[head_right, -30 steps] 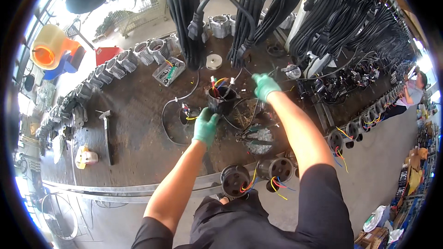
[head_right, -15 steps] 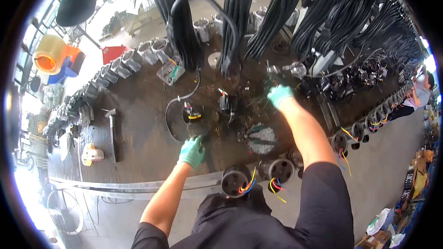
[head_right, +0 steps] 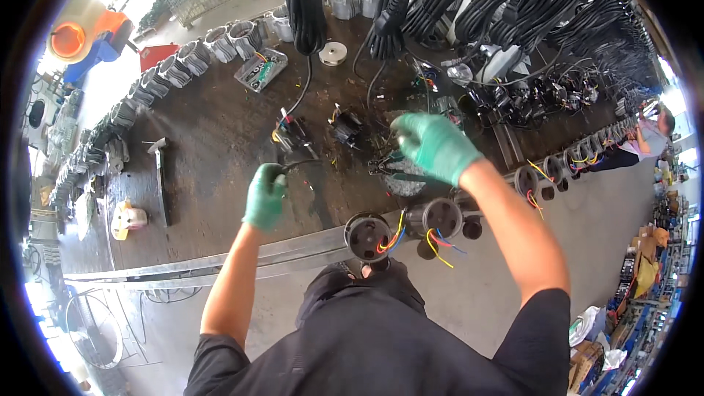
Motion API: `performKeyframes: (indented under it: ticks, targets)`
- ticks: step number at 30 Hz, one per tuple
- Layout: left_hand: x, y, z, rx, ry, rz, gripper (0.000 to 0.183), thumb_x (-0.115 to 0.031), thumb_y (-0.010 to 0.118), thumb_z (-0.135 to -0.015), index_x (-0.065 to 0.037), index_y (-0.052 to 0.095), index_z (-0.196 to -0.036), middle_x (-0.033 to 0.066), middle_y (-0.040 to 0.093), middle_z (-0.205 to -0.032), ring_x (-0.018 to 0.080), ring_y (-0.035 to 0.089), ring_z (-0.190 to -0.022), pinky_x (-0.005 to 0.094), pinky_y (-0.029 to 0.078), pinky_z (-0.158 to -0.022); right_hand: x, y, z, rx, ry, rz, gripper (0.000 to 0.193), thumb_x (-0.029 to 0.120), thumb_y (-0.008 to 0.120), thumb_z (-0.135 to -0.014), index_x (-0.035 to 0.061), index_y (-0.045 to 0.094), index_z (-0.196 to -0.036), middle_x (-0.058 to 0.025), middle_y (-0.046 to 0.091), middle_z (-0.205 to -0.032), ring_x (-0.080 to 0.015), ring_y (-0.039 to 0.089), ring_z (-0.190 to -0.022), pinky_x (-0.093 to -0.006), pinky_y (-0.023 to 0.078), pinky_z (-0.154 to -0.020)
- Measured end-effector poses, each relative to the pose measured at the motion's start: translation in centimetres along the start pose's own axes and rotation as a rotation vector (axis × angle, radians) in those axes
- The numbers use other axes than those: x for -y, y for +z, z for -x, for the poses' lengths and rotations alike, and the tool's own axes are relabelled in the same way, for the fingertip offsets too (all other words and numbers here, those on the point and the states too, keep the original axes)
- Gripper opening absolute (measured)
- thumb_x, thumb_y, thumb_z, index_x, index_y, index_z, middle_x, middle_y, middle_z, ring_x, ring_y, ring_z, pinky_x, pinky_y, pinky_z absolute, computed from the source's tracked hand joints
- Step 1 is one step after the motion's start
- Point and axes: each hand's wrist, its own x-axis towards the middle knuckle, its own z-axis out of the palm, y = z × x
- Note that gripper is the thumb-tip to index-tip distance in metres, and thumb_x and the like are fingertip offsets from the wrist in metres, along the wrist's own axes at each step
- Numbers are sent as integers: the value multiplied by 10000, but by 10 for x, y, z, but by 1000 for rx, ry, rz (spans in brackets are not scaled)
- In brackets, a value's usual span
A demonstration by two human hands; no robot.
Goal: The person applies lubricant to a bearing and then fits several small electrical and mechanical components into the internal housing of a pump or motor assembly.
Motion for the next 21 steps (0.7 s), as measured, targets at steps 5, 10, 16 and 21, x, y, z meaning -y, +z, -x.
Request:
performKeyframes:
  ticks: [5,10,16,21]
  targets:
    - [-80,-42,61,26,-21,446,201,-125,639,-1055,-4,598,-1209,60,662,-1051,150,637,-959,314,528,-899,82,70,58,272,135,-645,477,475,617,-1073,26,726,-1195,-85,779,-1057,-178,733,-1021,-362,574,-782]
    - [-101,-51,127,144,95,484,167,-108,641,-1048,-5,602,-1174,88,677,-1047,191,658,-989,337,527,-913,130,168,42,304,495,-1875,451,496,580,-1086,88,637,-1270,-70,746,-1167,-218,741,-946,-357,561,-775]
    - [-70,-83,176,357,268,213,179,-74,718,-978,-32,620,-1122,136,708,-1044,262,706,-917,389,561,-816,149,181,32,53,642,-1836,284,309,594,-1092,38,650,-1152,-123,750,-926,-256,715,-775,-383,570,-714]
    - [-47,-91,196,625,-119,55,312,-95,761,-963,-24,682,-1256,137,721,-1154,287,719,-994,380,564,-899,152,179,64,258,130,-1744,197,187,536,-1118,41,636,-1206,-55,644,-794,-188,656,-716,-327,548,-688]
